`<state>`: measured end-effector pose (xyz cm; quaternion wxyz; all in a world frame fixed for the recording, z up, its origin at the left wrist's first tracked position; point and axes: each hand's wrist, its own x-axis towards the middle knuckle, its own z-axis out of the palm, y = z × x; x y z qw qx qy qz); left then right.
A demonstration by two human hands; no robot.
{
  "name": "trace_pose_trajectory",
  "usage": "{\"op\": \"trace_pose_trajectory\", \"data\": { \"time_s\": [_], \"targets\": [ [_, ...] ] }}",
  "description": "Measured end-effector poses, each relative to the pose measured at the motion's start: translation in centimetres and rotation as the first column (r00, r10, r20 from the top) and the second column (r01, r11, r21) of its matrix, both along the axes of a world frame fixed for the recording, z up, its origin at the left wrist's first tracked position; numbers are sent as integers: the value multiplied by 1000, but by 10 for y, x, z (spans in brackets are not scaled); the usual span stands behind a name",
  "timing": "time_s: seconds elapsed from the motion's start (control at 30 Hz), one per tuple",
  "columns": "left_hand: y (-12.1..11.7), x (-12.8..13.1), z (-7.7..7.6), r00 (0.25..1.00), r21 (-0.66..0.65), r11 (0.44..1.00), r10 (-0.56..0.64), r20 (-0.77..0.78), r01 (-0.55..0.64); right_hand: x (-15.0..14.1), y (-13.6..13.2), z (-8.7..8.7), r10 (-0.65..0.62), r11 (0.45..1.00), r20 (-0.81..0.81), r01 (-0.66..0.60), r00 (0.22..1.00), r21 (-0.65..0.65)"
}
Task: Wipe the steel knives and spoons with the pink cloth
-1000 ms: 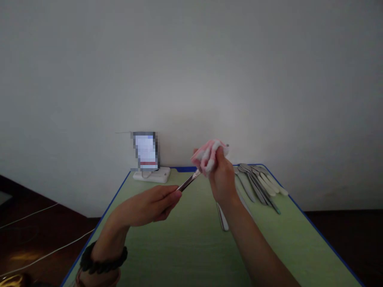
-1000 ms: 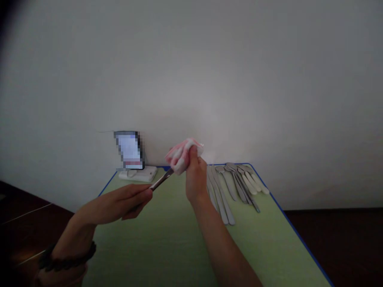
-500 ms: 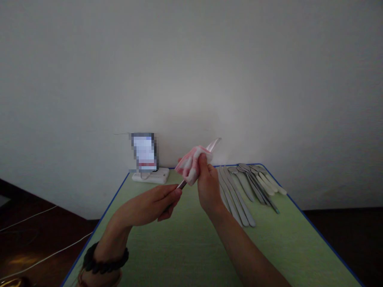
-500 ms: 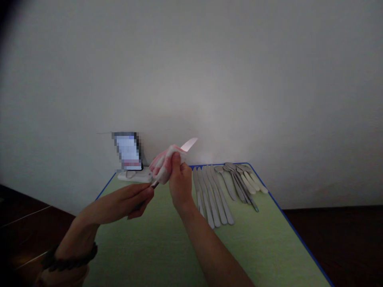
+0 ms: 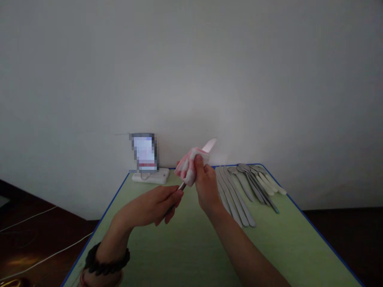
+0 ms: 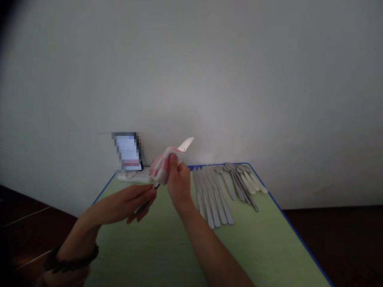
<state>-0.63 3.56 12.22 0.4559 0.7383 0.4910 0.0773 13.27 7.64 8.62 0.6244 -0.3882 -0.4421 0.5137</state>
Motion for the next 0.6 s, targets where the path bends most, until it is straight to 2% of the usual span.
{"op": "trace_pose_trajectory", "data": {
  "time_s": [0.17, 0.33, 0.5, 0.6],
  "targets": [
    [0, -10, 2, 993, -23, 993, -114, -2, 114, 17, 8, 9, -88, 996, -143, 88, 986, -5],
    [-1, -23, 1, 992, 18, 992, -122, -28, 122, 29, 13, 16, -89, 990, -254, 113, 963, 81],
    [1, -13, 0, 993, 119, 988, -91, -75, 100, 18, 9, 8, -61, 995, -167, 73, 984, 63],
    [3, -8, -3, 995, 70, 994, -77, -60, 81, 4, 3, -2, 19, 1000, -57, -18, 998, 15]
  ]
}}
